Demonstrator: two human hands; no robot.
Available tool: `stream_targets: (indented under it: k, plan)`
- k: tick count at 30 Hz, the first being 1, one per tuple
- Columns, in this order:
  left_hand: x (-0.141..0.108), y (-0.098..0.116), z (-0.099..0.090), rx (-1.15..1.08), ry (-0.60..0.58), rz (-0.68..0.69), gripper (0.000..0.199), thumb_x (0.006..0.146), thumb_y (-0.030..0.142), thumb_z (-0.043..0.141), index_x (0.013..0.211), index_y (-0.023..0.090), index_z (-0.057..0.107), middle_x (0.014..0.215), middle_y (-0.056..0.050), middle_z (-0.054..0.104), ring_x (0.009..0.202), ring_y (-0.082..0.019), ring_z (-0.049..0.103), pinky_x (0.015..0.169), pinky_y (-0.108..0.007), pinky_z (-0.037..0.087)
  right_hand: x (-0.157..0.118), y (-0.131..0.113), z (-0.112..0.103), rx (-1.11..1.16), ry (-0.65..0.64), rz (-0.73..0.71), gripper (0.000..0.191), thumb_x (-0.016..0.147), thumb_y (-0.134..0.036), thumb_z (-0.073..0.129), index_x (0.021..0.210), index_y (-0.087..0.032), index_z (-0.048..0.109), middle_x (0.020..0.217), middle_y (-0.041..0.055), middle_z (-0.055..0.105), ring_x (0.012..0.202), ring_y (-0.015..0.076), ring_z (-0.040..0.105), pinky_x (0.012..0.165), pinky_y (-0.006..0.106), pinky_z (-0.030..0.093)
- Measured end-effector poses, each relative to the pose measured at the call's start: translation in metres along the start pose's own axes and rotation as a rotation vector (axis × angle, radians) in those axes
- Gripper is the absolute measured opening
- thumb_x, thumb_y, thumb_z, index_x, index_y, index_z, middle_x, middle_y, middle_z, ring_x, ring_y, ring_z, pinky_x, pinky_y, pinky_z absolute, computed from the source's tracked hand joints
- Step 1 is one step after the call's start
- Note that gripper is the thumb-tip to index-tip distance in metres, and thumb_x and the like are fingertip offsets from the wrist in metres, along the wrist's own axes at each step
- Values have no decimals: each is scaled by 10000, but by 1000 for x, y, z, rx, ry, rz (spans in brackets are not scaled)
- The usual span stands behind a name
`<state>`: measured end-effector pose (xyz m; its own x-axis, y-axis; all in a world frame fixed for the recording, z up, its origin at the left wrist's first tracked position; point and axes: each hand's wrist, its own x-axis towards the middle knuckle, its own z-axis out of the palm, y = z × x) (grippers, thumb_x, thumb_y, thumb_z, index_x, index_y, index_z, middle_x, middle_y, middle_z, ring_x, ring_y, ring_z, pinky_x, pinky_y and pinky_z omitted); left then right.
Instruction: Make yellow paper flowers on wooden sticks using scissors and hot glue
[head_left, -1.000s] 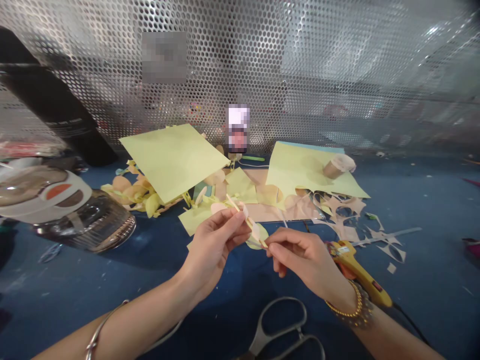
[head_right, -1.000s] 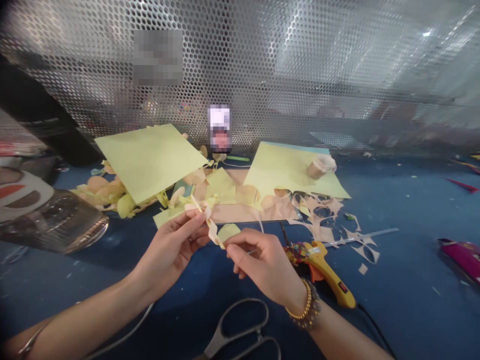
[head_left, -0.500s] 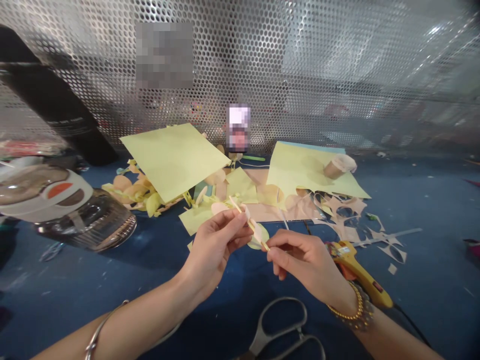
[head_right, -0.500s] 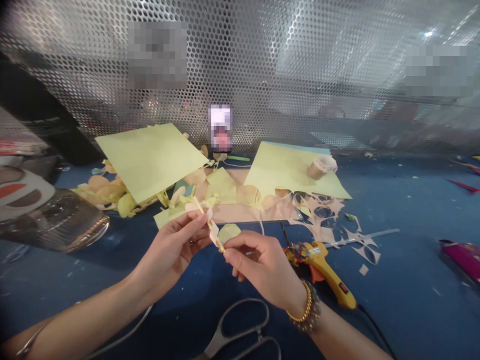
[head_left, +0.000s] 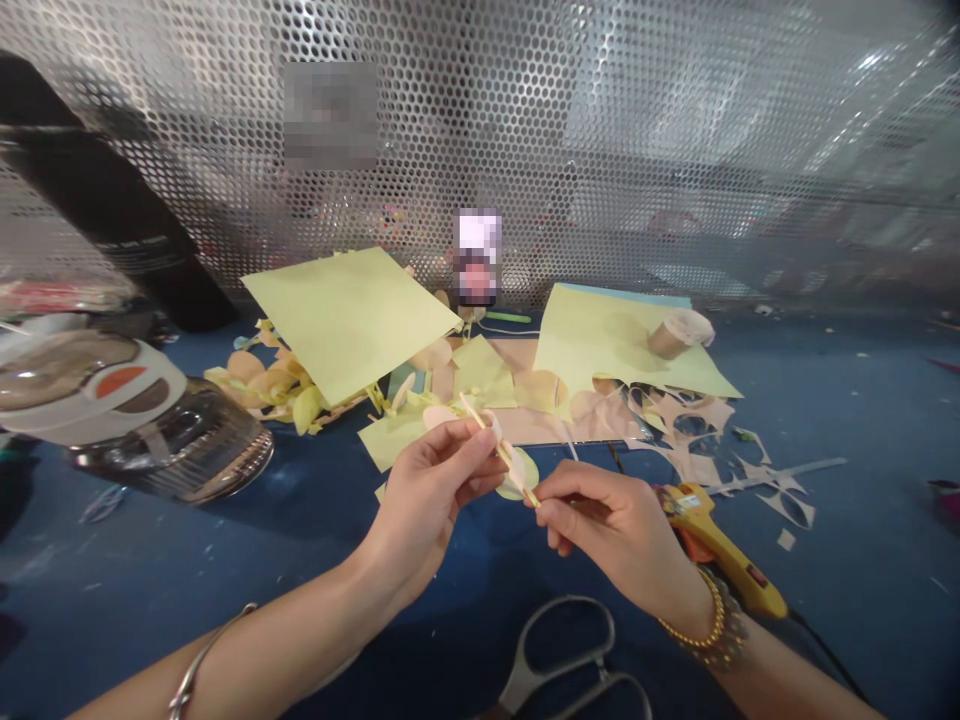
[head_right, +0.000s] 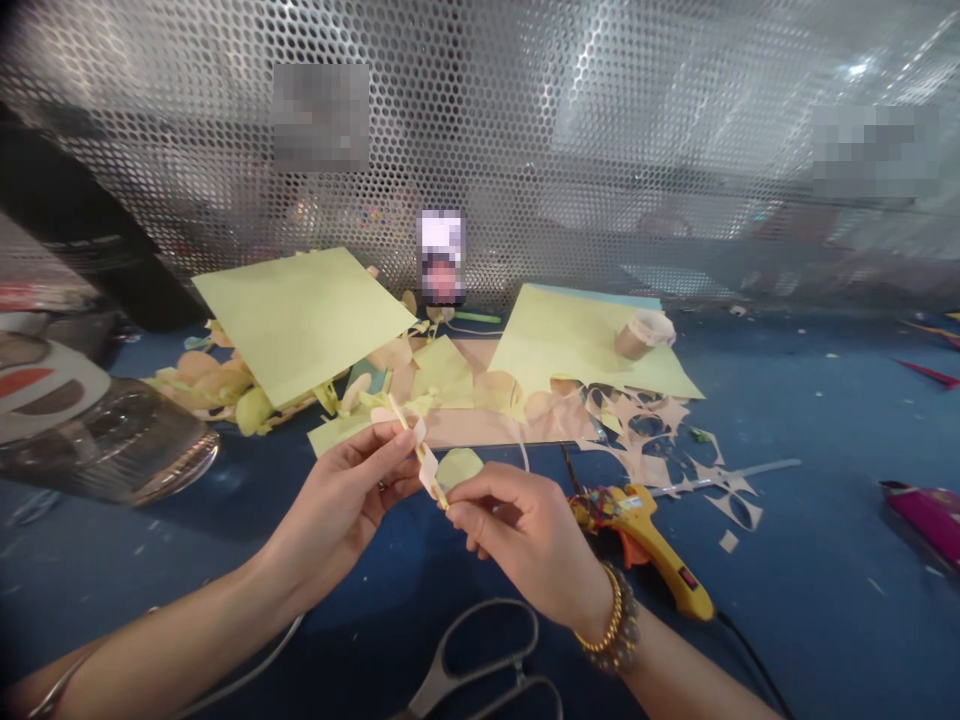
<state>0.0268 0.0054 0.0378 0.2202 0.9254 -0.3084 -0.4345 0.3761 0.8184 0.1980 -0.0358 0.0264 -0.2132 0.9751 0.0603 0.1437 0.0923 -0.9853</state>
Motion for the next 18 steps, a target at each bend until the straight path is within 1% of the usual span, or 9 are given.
stream_targets:
  k: [4,12,18]
  plan:
    - [0,0,0,8,-2,3,166,724,289,732,739,150,642,662,32,591,592,-57,562,637,-167,508,0,-1,0,-19,1,-4,98,844,-269,603,792,-205,656,715,-10,566,557,91,570,505,213,490]
    - [2,-1,0,5,5,2,172,705,295,746,738,156,650,645,34,598,594,-64,575,629,-167,510,0,-2,0,-32,0,-4,119,847,-277,595,776,-197,648,706,-8,571,551,91,565,508,211,489]
    - [1,-2,-3,-3,-12,-48,174,738,300,721,774,151,640,750,-3,648,657,-77,603,668,-178,513,1,1,0,-16,1,-12,101,843,-265,600,787,-196,648,716,-11,570,560,91,575,510,206,489]
